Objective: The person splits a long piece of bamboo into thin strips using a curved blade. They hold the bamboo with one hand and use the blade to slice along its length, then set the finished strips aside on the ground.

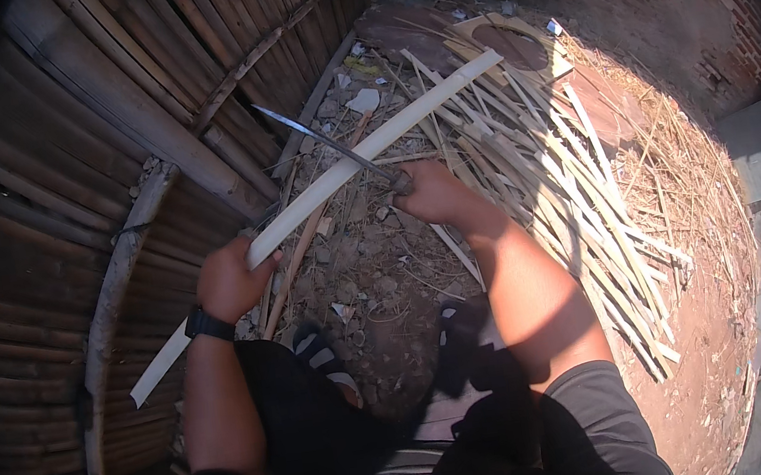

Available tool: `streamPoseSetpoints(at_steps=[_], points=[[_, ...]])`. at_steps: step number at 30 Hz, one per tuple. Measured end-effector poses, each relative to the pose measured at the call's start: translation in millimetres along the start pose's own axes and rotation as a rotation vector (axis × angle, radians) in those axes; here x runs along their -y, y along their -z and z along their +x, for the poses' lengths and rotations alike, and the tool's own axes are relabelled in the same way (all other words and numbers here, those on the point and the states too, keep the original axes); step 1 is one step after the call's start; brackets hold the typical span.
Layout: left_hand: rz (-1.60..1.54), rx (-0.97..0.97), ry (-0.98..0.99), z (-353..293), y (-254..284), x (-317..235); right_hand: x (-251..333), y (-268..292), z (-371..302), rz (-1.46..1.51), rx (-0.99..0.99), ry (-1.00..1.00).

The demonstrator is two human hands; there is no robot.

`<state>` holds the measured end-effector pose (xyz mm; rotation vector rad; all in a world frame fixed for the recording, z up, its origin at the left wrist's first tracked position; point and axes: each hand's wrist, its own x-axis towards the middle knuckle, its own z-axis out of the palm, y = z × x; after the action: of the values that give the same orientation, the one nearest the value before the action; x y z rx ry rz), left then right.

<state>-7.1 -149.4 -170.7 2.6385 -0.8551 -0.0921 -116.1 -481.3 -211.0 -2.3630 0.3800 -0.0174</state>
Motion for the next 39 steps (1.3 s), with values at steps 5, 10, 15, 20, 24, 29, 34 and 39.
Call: streamPoseSetpoints(at_steps=[5, 10, 15, 20, 24, 29, 34, 39], points=[[-0.024, -0.075, -0.019, 3.8, 2.4, -17.6, -4.7, 7.8, 5.0, -0.02, 0.055, 0.062], [-0.067, -0.081, 0.009, 0.0, 2.0, -10.0, -26.5, 6.9, 7.4, 0.168, -0.128, -0.073], [-0.145, -0.165, -0.07, 2.1, 1.0, -11.3, 44.9, 3.2, -12.9, -0.227, -0.029, 0.197], [-0.005, -0.086, 0.033, 3.1, 10.0, -11.8, -17.6, 25.3, 14.9, 0.125, -0.127, -0.117], [-0.03, 0.057, -0.004, 1.3, 3.8, -9.8, -19.9, 6.1, -3.4, -0.056, -0.127, 0.002], [-0.051, 0.065, -0.05, 2.7, 6.2, 0.1, 20.2, 10.3, -3.4, -0.269, 0.021, 0.136], [-0.083, 0.076, -0.036, 5.2, 1.2, 4.7, -35.3, 32.7, 3.2, -0.023, -0.296, -0.193], [-0.127, 0.107, 0.013, 7.5, 8.1, 12.8, 7.9, 20.1, -10.9, -0.288, -0.074, 0.162]])
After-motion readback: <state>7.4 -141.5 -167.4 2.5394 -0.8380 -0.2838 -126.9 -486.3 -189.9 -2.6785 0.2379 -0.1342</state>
